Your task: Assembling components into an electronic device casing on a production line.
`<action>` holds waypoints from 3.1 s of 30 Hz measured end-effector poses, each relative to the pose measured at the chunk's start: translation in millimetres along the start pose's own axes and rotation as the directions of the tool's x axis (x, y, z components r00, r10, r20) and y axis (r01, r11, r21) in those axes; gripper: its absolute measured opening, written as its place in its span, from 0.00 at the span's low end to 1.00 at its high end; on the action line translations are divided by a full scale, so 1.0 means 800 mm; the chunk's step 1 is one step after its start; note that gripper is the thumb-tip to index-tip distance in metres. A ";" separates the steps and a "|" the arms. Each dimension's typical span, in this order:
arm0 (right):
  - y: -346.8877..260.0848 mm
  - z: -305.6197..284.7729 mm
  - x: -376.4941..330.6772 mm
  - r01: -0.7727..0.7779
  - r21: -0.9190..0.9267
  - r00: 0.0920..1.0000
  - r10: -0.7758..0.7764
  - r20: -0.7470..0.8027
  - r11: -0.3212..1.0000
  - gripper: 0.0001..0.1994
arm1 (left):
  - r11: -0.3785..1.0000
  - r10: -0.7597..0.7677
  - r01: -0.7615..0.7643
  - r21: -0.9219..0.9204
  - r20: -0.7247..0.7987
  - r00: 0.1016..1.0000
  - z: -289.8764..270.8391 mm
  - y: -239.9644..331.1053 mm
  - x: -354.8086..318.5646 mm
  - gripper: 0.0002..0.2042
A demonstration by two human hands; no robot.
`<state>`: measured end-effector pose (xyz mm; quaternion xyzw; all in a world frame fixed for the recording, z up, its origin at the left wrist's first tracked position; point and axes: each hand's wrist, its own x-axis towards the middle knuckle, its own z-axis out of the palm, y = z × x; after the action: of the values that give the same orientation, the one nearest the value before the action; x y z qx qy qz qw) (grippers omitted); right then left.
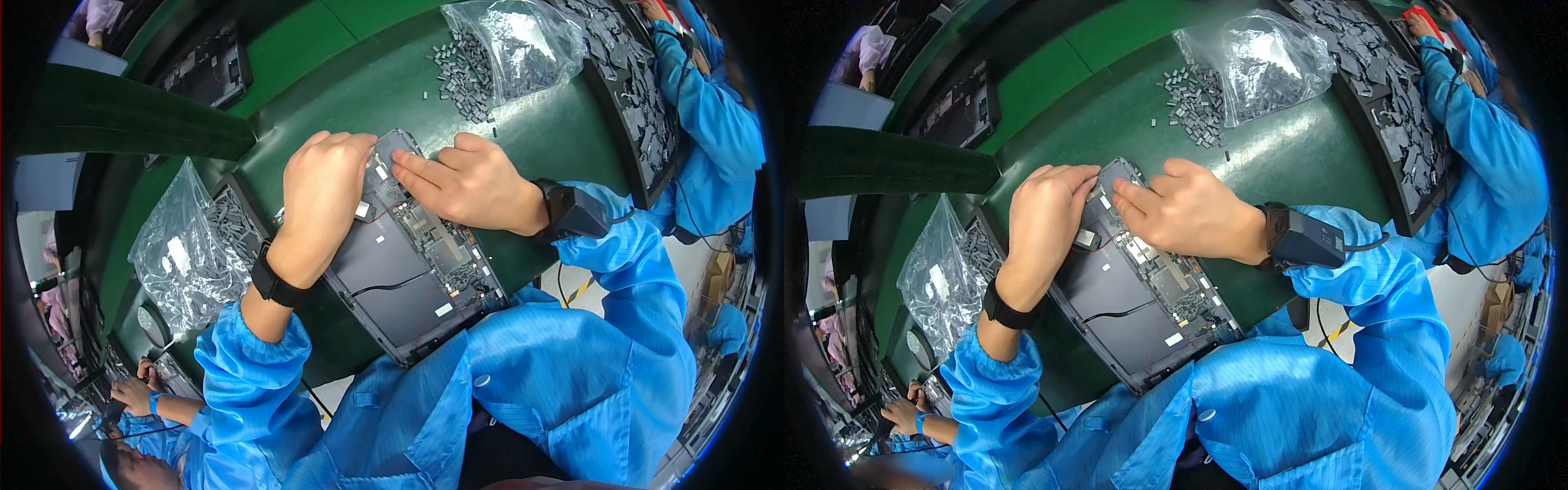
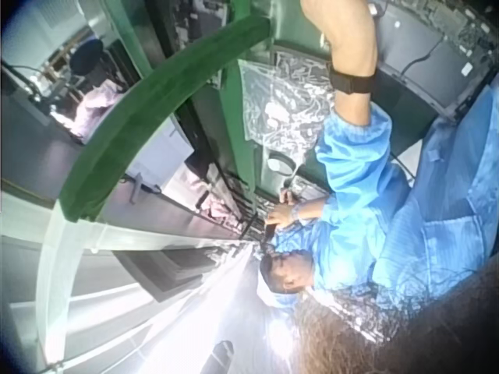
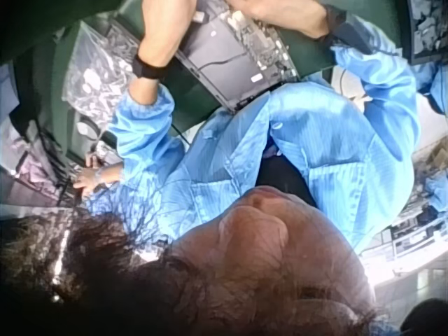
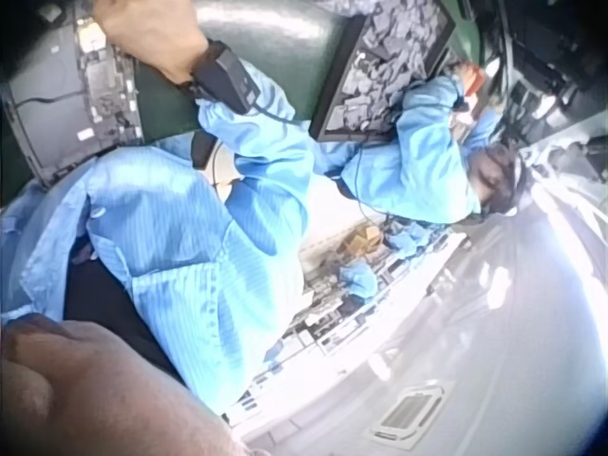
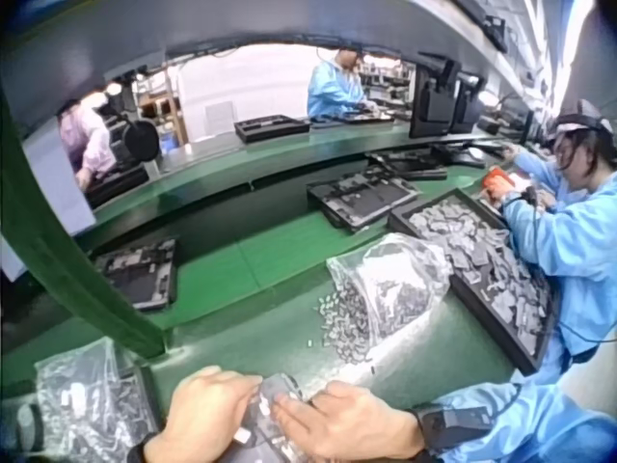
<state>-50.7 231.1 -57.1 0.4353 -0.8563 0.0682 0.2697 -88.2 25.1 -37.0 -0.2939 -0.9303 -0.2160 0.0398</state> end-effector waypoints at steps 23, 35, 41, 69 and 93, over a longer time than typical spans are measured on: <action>0.041 0.005 0.009 0.138 0.227 0.981 -0.165 0.106 0.964 0.13 | 0.997 0.020 -0.023 0.076 0.046 0.999 -0.004 0.002 0.000 0.11; -0.021 -0.007 0.017 -0.059 0.052 0.949 0.040 0.311 0.997 0.14 | 0.999 0.027 -0.026 0.039 -0.022 0.999 -0.015 0.016 -0.024 0.17; -0.034 -0.066 -0.043 -0.577 0.587 0.804 0.522 0.285 0.568 0.26 | 0.369 -0.714 0.329 -0.870 -0.039 0.699 -0.028 0.080 -0.167 0.29; 0.235 0.029 0.072 -0.292 0.862 0.440 0.743 0.505 -0.414 0.15 | -0.248 -0.413 0.175 -0.953 0.268 0.871 -0.028 0.048 0.004 0.22; 0.548 0.094 -0.012 -0.927 -0.191 0.264 0.925 0.273 0.321 0.26 | -0.366 -0.507 0.288 -0.885 0.449 0.736 -0.020 0.019 -0.169 0.11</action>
<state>-419.1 479.6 -73.8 -0.1401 -0.9797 0.1409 0.0282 31.5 -42.0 -44.0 0.1534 -0.4600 -0.8501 -0.2056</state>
